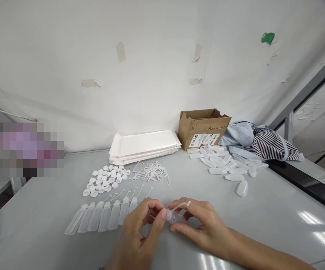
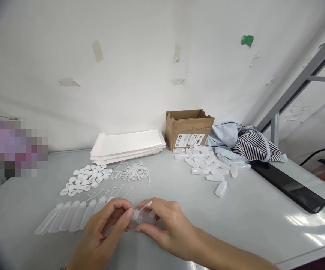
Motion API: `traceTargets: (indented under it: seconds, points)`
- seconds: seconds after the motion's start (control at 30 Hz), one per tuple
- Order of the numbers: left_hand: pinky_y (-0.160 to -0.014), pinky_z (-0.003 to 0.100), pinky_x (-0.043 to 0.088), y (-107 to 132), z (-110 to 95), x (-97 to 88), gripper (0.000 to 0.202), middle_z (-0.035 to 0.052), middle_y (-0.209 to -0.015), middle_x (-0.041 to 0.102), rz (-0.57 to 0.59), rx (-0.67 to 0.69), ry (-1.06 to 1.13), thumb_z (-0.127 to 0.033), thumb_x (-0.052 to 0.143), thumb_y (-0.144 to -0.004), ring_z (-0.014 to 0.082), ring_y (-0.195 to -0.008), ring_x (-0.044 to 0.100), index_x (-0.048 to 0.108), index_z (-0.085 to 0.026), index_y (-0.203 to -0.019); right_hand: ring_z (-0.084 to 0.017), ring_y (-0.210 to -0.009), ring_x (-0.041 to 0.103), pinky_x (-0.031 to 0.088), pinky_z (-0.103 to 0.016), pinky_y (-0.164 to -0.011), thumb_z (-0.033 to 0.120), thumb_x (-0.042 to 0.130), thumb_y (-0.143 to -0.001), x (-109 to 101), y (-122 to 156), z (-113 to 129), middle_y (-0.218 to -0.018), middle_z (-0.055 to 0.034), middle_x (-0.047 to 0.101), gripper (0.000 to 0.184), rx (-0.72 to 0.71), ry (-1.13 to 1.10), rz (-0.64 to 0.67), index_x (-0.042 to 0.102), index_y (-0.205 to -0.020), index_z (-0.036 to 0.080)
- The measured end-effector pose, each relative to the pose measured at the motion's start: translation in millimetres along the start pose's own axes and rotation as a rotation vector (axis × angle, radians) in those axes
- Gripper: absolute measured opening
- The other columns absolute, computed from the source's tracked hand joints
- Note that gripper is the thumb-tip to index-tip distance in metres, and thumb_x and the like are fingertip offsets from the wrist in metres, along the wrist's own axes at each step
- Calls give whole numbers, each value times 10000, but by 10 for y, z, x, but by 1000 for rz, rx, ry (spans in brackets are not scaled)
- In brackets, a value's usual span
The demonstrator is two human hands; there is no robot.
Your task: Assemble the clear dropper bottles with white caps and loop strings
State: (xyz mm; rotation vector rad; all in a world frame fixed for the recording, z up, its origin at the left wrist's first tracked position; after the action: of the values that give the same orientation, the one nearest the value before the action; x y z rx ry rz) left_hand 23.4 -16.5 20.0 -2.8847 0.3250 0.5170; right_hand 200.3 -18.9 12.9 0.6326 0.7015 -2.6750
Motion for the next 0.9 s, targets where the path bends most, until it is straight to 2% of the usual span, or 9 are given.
traceTargets:
  seconds: [0.1,0.2,0.37,0.47,0.6,0.7,0.8,0.9]
  points:
    - [-596,213,508,-7,16,-6,67,-29,-768,632,29,252,-66,-201,512,-890,112,-648,609,569,-236,-885,-128,-760,666,538,-175,-635,252,660,-838,-7,-18,37,-882,-60,718,220,7,-46,-2,631,-1038,164]
    - [-595,213,498,-10,60,-5,127,-24,-796,624,14,368,-130,-130,547,-862,103,-635,584,561,-232,-935,-129,-749,667,536,-188,-639,247,646,-846,-12,-33,56,-867,-52,717,213,38,-68,8,637,-1045,171]
    - [-610,223,508,-22,92,-16,197,-6,-849,626,10,445,-157,-96,569,-852,108,-664,582,575,-232,-994,-138,-752,660,534,-205,-635,275,662,-829,-12,-30,82,-851,-43,710,221,141,-142,14,648,-1028,182]
    - [-619,220,525,-39,73,-36,177,-6,-860,640,51,384,-141,-125,578,-862,118,-703,610,599,-246,-989,-146,-813,655,531,-214,-654,249,633,-841,-9,-23,86,-896,-43,701,235,225,-245,56,639,-1071,198]
    - [-623,223,547,-57,76,-80,133,-3,-907,645,139,295,-178,-184,558,-884,117,-702,623,613,-258,-980,-168,-897,640,521,-242,-668,250,627,-841,9,-12,27,-996,-62,679,383,308,-394,75,583,-1221,232]
    - [-689,269,575,-52,130,-105,252,43,-1029,630,151,364,-341,-252,576,-878,166,-835,642,556,-244,-1129,-148,-828,620,494,-233,-630,282,640,-837,25,-20,-29,-967,-53,663,385,359,-468,67,602,-1218,238]
    - [-773,320,582,-37,177,-108,498,124,-1137,593,61,484,-491,-332,575,-883,228,-995,620,399,-171,-1320,-116,-715,598,476,-245,-646,315,638,-846,28,-50,-47,-846,-22,665,352,414,-614,69,624,-1188,229]
    - [-839,338,565,-21,166,-78,534,167,-1160,579,-1,602,-575,-354,534,-911,249,-1076,586,348,-107,-1347,-110,-665,599,477,-257,-664,342,652,-838,15,-77,-38,-778,-21,692,381,491,-720,67,605,-1189,199]
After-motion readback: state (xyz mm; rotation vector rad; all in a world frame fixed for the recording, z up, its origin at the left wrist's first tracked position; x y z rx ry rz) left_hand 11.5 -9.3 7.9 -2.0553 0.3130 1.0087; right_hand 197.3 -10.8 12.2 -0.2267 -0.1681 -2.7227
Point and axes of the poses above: each hand's wrist, its own y-axis away from the middle knuckle, its own x-axis out of the palm, z = x × y, the point moved 1 cm from there along -y, towards the middle knuckle
